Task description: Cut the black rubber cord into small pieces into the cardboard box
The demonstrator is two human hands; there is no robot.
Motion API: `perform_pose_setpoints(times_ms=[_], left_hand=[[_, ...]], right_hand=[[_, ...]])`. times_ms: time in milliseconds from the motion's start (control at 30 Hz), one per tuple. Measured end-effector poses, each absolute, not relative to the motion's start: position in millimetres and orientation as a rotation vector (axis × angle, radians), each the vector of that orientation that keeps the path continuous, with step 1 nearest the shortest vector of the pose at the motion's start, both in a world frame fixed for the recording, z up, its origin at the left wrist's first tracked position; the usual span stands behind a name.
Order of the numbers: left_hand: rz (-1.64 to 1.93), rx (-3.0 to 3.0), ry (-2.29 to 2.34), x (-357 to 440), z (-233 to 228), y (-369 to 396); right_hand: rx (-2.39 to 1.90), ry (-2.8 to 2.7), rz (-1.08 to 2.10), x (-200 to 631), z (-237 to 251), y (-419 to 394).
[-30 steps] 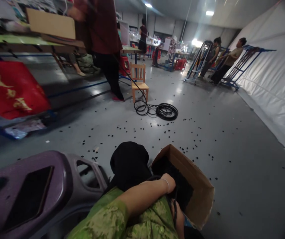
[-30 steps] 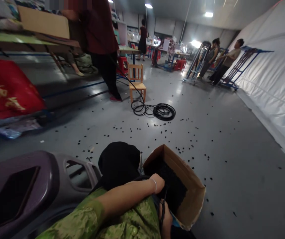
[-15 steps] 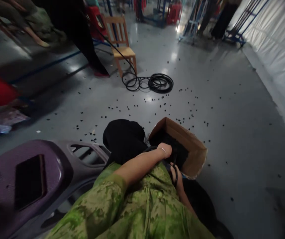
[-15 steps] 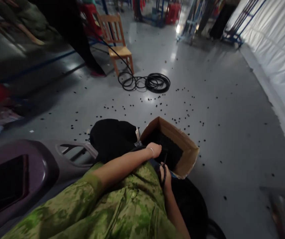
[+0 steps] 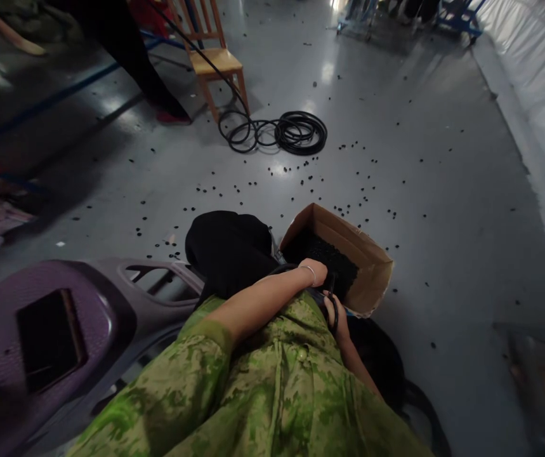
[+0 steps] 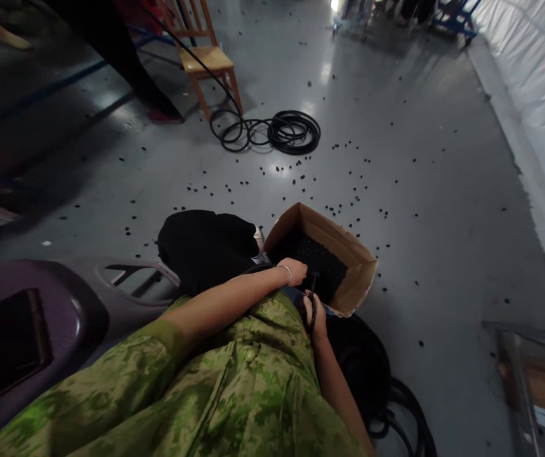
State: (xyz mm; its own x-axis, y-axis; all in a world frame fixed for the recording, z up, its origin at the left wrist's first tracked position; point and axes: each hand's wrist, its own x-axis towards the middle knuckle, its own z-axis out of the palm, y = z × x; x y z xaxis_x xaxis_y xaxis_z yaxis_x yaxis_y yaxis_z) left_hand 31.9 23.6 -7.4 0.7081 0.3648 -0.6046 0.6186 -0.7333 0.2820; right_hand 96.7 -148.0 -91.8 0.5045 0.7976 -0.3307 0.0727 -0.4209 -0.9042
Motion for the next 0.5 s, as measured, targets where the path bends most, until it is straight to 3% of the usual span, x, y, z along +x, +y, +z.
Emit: perform_pose_setpoints(times_ms=[333, 500], left_hand=[[-0.865, 2.439, 0.607, 36.6, -13.4, 19.9], [-0.769, 2.452, 0.676, 35.8, -17.2, 21.3]], right_hand=[[-1.806, -0.684, 1.013, 96.5, -93.0, -147.8], [-1.823, -0.781, 0.944, 95.4, -95.0, -146.2]])
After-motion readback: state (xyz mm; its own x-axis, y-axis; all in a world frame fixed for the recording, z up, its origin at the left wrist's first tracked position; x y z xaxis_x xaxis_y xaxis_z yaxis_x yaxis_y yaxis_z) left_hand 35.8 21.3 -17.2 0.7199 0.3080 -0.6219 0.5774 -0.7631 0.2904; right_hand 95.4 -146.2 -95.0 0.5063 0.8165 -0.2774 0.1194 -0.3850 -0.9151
